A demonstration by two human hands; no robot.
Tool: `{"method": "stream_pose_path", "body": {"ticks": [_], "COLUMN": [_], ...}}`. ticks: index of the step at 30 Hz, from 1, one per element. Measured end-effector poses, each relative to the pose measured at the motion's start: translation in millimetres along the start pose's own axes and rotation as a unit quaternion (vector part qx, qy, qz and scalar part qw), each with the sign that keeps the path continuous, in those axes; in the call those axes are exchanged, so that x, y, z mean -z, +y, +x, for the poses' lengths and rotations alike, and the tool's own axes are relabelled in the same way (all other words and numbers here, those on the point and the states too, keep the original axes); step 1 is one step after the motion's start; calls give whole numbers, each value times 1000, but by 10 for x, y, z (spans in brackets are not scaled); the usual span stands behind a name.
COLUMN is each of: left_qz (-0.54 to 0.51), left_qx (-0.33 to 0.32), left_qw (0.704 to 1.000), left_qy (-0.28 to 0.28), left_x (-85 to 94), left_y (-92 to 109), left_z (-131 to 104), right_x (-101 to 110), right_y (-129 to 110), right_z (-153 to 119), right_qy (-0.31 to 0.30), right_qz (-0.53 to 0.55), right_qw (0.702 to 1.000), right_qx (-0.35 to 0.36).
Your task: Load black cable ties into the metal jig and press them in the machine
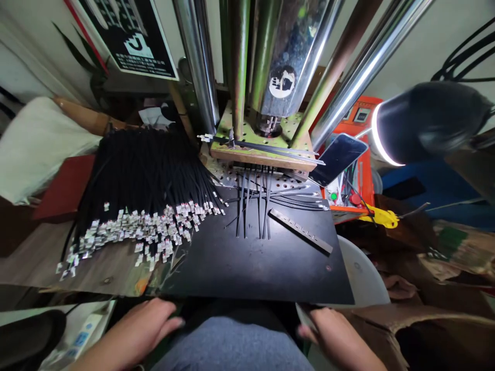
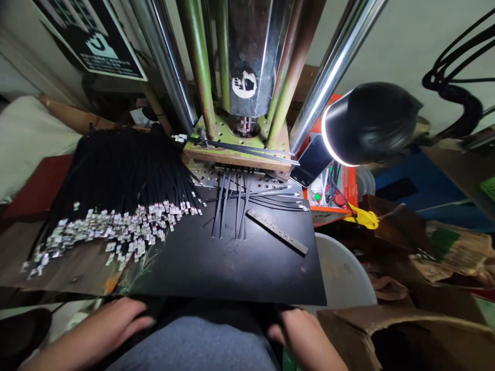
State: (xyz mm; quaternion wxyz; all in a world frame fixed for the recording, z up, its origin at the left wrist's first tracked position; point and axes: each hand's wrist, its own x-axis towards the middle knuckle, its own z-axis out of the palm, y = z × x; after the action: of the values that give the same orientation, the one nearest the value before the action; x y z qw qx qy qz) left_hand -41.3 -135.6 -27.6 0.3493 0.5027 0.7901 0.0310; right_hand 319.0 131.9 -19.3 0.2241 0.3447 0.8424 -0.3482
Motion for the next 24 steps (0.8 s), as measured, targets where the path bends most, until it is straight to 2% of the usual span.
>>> {"method": "stream_pose_path", "body": {"ticks": [1, 2, 3, 4, 5, 6, 7, 8, 9, 11, 13, 15, 17, 19, 21, 24], "left_qz": [-3, -8, 2, 28, 69, 118, 169, 221, 265, 320, 329, 319, 311, 298, 259, 174], "left_qx": [-46, -101, -155, -202, -224, -234, -238, -233, -226, -219, -232, -255, -275, -290, -301, -339], "left_qw": [999, 995, 988, 978, 967, 950, 931, 915, 903, 892, 889, 882, 875, 871, 863, 836], "left_qy": [-5, 2, 9, 35, 98, 169, 219, 243, 252, 233, 221, 233, 248, 263, 311, 395], "left_x": [164, 353, 555, 756, 943, 1107, 1241, 1344, 1419, 1498, 1522, 1534, 1566, 1629, 1711, 1806], "left_y": [75, 158, 246, 338, 429, 513, 586, 641, 676, 673, 592, 485, 401, 367, 373, 410], "left_z": [-31, -16, 52, 173, 336, 527, 723, 905, 1054, 1219, 1218, 1137, 1071, 1050, 1032, 885], "right_x": [99, 217, 347, 479, 602, 706, 783, 828, 842, 794, 708, 674, 744, 899, 1060, 1135], "right_y": [-59, -103, -133, -151, -159, -159, -152, -138, -120, -89, -122, -298, -649, -1117, -1600, -2182], "right_z": [-56, -67, -25, 69, 205, 364, 527, 673, 784, 871, 801, 689, 677, 852, 1183, 1714], "right_qy": [5, 50, 128, 228, 325, 396, 436, 452, 454, 442, 418, 361, 289, 246, 265, 301], "right_qz": [18, 37, 46, 38, 12, -24, -61, -91, -110, -121, -107, -81, -56, -64, -124, -218], "right_qw": [998, 991, 977, 958, 932, 906, 887, 877, 873, 870, 872, 888, 903, 900, 887, 883], "right_qx": [62, 121, 161, 172, 161, 147, 138, 135, 142, 181, 231, 273, 314, 355, 356, 287]}}
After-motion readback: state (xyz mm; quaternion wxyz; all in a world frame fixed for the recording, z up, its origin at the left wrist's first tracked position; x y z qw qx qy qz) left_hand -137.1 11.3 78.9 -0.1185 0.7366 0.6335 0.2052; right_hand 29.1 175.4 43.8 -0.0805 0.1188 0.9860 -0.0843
